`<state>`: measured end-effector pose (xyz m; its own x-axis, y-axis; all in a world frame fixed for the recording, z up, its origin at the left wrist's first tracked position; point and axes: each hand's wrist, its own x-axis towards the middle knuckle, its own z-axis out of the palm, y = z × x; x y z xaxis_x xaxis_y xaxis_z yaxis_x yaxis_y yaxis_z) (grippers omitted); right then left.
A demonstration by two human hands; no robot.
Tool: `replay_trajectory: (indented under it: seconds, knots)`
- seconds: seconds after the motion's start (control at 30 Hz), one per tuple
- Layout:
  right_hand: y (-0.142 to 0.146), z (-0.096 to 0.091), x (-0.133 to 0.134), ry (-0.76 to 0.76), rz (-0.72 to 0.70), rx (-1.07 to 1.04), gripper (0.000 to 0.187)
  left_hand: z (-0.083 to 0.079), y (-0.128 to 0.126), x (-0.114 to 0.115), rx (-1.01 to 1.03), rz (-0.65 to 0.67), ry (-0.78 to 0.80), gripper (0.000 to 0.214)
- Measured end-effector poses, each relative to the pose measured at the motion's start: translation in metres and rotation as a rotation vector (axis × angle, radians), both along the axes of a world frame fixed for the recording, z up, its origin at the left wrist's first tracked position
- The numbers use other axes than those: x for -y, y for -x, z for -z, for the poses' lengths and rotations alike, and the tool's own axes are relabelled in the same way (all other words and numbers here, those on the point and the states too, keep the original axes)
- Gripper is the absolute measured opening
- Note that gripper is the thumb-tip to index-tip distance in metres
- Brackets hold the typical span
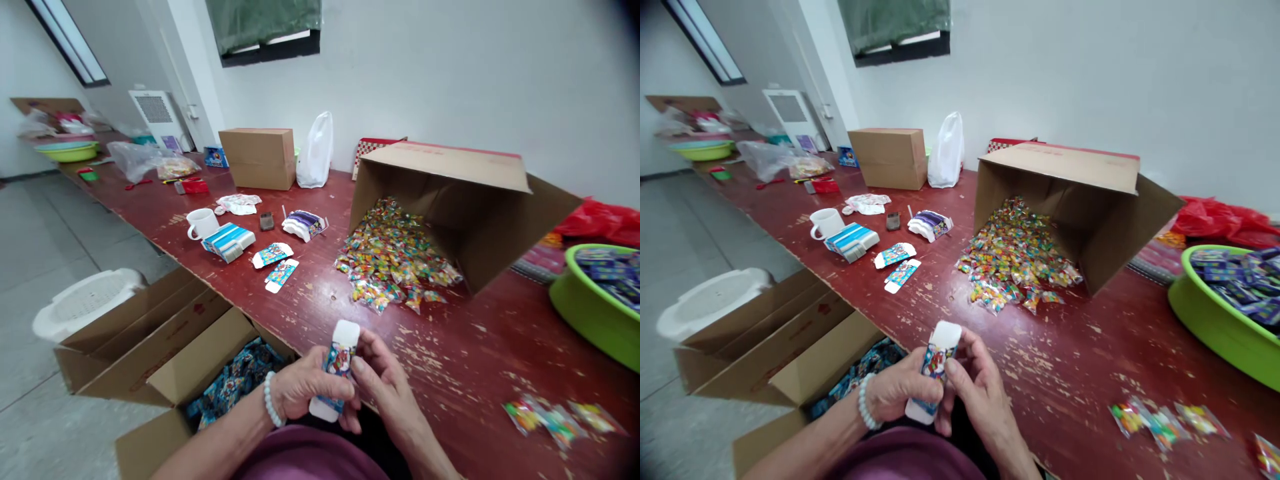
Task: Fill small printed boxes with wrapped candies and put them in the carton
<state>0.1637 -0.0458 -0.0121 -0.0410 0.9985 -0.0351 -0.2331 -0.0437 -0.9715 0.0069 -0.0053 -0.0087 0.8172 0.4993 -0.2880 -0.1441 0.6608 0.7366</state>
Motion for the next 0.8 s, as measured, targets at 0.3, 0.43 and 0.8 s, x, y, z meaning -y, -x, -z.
replay_trajectory:
  seconds: [0.3, 0.43, 0.8]
  knots:
    - [0.009, 0.012, 0.004, 0.151, -0.01, -0.156, 0.033, 0.002, -0.008, 0.004, -0.095, -0.172, -0.093, 0.037]
    - [0.003, 0.011, 0.0, 0.024, 0.153, 0.009, 0.024, -0.003, -0.004, 0.001, -0.166, -0.236, -0.336, 0.031]
    - [0.011, 0.01, -0.003, 0.049, 0.33, -0.04, 0.044, 0.004, -0.005, 0.014, -0.295, -0.587, -0.516, 0.051]
